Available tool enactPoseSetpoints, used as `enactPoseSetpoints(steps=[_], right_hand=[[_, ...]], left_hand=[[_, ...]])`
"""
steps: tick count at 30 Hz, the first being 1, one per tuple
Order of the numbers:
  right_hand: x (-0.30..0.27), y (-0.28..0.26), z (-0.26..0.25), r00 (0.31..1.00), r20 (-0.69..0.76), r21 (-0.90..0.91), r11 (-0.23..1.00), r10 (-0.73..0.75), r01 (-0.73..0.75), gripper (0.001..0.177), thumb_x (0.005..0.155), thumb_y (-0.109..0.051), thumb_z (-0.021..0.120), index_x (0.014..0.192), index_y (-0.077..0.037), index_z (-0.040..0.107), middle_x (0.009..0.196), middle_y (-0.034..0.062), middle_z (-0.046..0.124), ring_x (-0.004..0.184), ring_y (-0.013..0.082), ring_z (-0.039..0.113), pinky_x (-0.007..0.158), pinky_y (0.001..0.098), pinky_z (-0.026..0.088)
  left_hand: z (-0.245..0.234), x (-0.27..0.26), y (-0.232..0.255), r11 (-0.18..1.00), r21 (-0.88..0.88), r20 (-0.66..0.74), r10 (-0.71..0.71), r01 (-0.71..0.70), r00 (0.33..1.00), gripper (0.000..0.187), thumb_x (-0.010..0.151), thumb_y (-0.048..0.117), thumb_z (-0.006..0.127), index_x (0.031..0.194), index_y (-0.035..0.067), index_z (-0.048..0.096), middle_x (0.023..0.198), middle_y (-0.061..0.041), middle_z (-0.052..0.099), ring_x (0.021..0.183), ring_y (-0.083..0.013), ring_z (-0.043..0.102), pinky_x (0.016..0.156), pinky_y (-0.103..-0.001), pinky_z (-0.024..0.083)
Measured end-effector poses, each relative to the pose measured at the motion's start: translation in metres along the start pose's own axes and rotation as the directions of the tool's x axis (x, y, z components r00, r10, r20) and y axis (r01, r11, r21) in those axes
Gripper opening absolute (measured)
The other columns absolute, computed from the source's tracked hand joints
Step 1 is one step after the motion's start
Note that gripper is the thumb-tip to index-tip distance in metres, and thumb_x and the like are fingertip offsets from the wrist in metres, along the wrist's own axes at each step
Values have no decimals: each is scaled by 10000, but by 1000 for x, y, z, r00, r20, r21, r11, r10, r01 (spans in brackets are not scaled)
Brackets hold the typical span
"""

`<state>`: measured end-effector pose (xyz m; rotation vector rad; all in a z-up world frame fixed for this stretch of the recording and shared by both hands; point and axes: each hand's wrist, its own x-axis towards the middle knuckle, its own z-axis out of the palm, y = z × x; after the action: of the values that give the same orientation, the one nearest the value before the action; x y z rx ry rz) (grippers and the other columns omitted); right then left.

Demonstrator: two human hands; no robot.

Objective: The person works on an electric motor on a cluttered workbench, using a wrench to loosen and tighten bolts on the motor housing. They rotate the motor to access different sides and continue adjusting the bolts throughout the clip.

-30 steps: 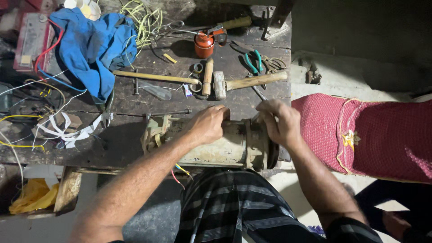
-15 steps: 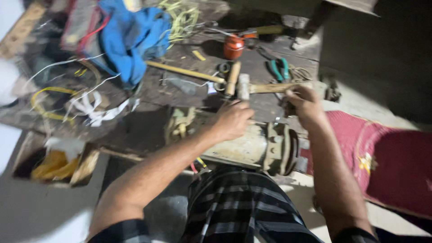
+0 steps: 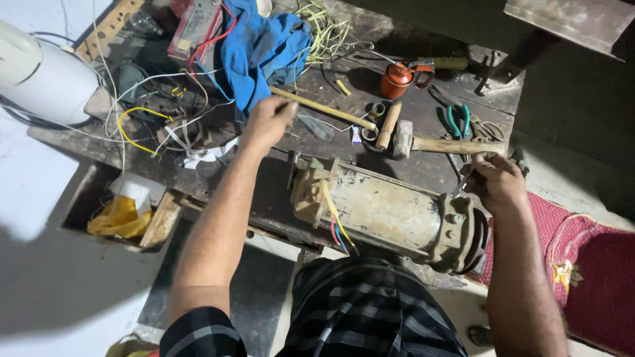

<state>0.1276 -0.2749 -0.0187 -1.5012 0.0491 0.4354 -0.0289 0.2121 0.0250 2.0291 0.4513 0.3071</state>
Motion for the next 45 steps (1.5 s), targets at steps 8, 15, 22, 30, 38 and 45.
enactPoseSetpoints(steps=[8,15,22,30,38,45], right_hand=[[-38,-12,-2,922,-229,-8,948,-313,320,201,1083,-20,613,1272,-10,547,992,152,713,791,231,721,650,353,617],[-103,10,-62,809,-287,8,844,-512,537,144,1183,-77,476,1154,24,575,1036,131,631,813,187,614,774,320,598],[-140,55,-86,752,-349,-90,818,-560,568,275,1235,-175,423,1077,6,556,938,99,570,752,180,568,747,287,537],[-168,22,-10,644,-370,-201,734,-670,648,208,1255,-99,517,1090,20,560,973,125,626,761,189,631,748,317,583],[-179,-14,52,578,-346,-45,629,-739,776,65,1218,9,606,1244,50,563,945,161,641,737,216,678,662,322,607],[-199,-8,27,599,-342,-98,661,-724,744,163,1201,-59,547,1247,95,570,976,189,634,731,233,660,666,340,596]], left_hand=[[24,7,-116,991,86,-89,106,-99,990,233,885,220,766,1061,67,771,1010,-160,771,953,-313,752,834,-398,570],[25,9,-150,974,194,-18,122,-116,992,240,879,209,784,1065,60,751,1032,-185,761,984,-356,737,858,-429,568],[78,15,-174,933,268,79,228,-241,970,491,827,407,813,1136,53,672,1008,-220,739,941,-430,702,811,-499,558],[67,47,-164,926,343,-179,227,-155,957,439,833,306,813,1115,22,633,1103,-257,675,980,-453,658,798,-524,541],[59,61,-169,923,385,-119,66,-15,991,320,834,236,813,1043,48,661,1069,-216,687,1009,-422,662,864,-509,535],[45,28,-190,931,342,-106,175,-130,979,369,820,238,835,1081,29,678,1101,-229,693,1063,-425,641,908,-505,512]])
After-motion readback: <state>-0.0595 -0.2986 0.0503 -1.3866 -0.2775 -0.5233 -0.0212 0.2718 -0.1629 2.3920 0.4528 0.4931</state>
